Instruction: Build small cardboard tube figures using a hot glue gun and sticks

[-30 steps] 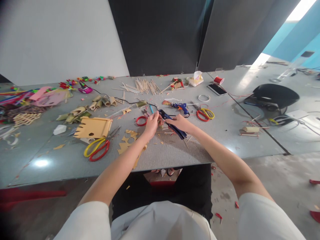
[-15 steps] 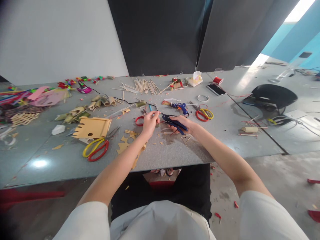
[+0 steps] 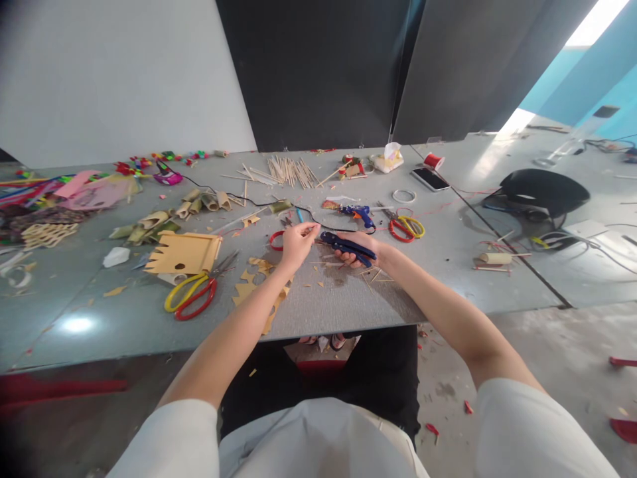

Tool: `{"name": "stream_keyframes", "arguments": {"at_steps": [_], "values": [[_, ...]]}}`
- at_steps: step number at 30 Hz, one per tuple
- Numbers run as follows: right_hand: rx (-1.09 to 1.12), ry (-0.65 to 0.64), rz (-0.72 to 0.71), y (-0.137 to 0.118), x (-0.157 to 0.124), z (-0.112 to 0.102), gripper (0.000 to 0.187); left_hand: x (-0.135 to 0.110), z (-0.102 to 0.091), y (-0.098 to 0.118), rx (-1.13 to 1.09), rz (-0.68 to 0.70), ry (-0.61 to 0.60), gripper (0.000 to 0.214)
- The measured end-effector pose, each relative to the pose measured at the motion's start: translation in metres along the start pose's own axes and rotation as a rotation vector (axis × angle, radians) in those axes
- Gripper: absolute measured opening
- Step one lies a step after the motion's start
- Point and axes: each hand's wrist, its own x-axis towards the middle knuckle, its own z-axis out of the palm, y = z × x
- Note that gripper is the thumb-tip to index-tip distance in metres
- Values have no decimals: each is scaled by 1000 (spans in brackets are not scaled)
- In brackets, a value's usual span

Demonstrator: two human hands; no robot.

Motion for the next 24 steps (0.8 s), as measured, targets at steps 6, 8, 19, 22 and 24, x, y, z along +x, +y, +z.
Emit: {"name": "stream_keyframes", "arguments": {"at_steps": [6, 8, 19, 22, 24], "values": [[257, -26, 26, 2, 1, -5, 54, 1, 0, -3, -9, -39, 69, 32], [286, -44, 6, 2, 0, -7, 51, 2, 0, -3, -16, -55, 84, 33], [327, -22, 3, 5, 0, -12, 50, 5, 1, -8, -88, -117, 104, 31], [355, -28, -20, 7, 2, -17, 50, 4, 1, -9, -104, -116, 105, 31], [357, -41, -26, 8, 4, -20, 49, 4, 1, -10, -105, -114, 102, 32]]}}
